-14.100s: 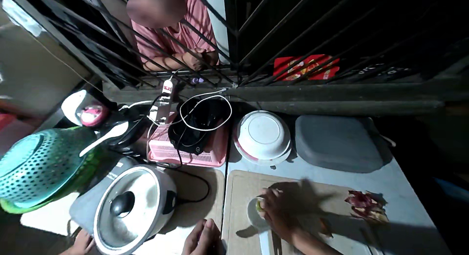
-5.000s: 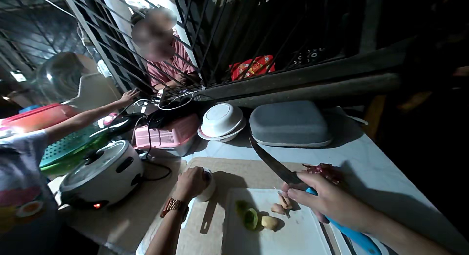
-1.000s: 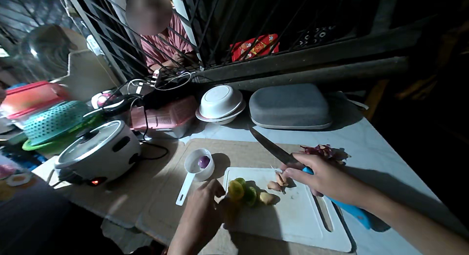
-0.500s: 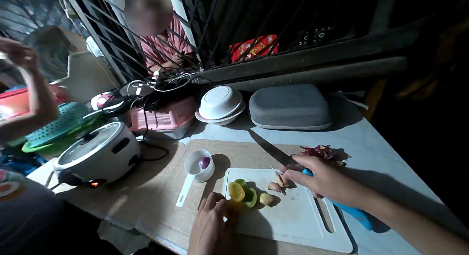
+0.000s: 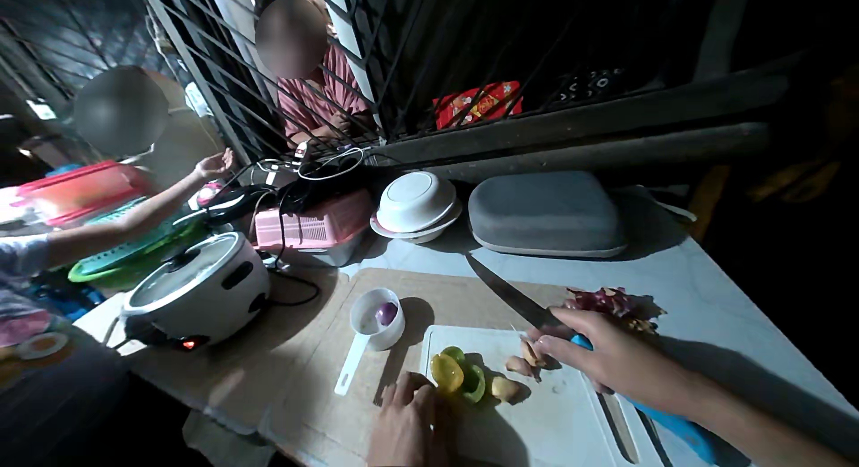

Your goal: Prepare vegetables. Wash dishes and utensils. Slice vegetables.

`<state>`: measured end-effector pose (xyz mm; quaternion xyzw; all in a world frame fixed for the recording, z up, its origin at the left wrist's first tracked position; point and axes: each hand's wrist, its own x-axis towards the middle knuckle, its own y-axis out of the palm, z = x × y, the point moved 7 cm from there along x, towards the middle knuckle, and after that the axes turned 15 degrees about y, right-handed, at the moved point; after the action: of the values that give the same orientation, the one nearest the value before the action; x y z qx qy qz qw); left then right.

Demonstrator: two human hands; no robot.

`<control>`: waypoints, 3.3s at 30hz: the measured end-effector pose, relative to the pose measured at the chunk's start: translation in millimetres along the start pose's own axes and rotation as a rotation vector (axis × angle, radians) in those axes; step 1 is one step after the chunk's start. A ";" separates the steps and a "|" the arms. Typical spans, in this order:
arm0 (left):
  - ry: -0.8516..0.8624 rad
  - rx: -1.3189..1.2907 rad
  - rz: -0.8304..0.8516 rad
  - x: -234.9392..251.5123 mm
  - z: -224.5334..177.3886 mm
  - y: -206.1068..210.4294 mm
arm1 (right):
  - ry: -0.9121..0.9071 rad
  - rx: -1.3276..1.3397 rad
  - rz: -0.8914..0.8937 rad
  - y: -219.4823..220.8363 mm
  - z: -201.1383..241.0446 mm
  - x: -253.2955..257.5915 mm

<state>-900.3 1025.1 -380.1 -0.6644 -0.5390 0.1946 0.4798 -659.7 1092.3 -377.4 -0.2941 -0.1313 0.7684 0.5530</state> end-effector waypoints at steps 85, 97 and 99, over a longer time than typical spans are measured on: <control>-0.271 0.498 0.668 117.7 94.1 -39.5 | -0.003 -0.089 0.023 -1.1 4.0 -1.3; -0.196 0.443 0.378 117.7 79.8 -68.5 | -0.036 -0.104 -0.008 -4.3 6.5 -3.2; -0.159 0.404 0.238 113.8 79.2 -75.0 | -0.053 -0.091 -0.011 -4.8 5.6 -2.7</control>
<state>-962.4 1158.6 -323.9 -0.5964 -0.4433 0.4050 0.5327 -658.8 1092.2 -369.5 -0.2977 -0.1826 0.7662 0.5395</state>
